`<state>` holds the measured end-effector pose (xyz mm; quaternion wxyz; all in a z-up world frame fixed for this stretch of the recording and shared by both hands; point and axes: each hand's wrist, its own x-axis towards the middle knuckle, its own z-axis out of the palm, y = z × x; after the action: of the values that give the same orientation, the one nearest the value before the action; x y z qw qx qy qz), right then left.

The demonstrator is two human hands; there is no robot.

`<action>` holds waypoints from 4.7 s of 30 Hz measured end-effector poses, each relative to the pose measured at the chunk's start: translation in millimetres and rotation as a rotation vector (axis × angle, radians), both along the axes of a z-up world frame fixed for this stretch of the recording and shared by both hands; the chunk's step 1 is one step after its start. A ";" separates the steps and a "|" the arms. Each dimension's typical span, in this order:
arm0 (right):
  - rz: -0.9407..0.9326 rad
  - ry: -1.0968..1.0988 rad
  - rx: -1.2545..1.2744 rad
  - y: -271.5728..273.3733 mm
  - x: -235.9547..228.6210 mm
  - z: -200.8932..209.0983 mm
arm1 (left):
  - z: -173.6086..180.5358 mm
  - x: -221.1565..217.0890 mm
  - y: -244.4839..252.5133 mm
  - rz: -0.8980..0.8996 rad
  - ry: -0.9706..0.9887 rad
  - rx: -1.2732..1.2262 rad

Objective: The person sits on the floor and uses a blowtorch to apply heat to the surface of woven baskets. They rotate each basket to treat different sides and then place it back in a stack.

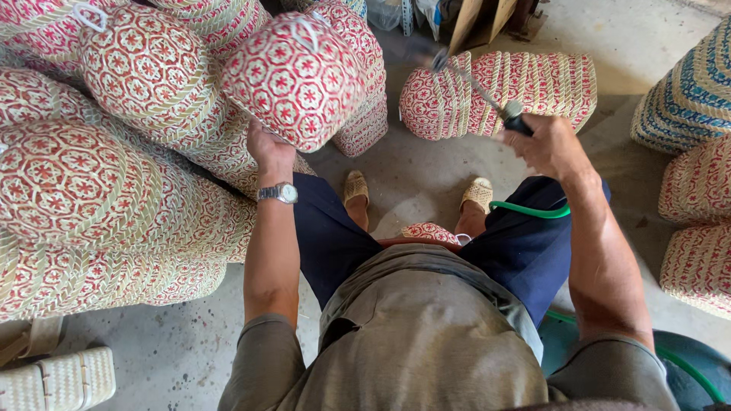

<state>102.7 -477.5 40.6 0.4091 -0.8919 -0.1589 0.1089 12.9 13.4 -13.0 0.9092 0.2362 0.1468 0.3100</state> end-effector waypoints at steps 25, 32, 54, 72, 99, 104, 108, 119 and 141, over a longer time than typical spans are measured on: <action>-0.152 0.069 0.298 63.3 139.3 -61.2 | -79.7 247.1 93.6 -0.004 0.191 0.042; -0.116 0.114 0.327 83.5 167.6 -106.6 | -113.6 252.6 109.7 0.176 0.366 0.227; -0.125 0.050 0.260 107.4 177.5 -118.4 | -28.3 318.8 52.4 0.295 1.083 1.979; -0.108 -0.020 0.212 95.8 185.1 -124.4 | -57.5 305.5 81.3 0.363 0.866 1.935; -0.141 -0.122 0.209 81.0 187.1 -117.3 | -76.6 291.7 45.5 0.416 0.963 2.130; -0.214 -0.124 0.190 72.2 191.0 -109.3 | -148.9 269.5 -53.2 0.200 0.492 2.296; -0.272 -0.042 0.205 70.9 191.8 -103.6 | -219.5 283.4 -146.7 -0.311 0.217 2.371; -0.233 -0.033 0.132 61.7 195.4 -114.7 | -324.4 346.0 -205.1 -0.763 0.568 2.427; -0.369 -0.109 0.162 42.1 191.6 -110.7 | -297.1 286.2 -293.8 -0.384 -0.067 2.519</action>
<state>294.3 -435.4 -70.1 0.4833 -0.8747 -0.0227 -0.0294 299.2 -280.5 -310.0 0.0904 0.9416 -0.3071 0.1043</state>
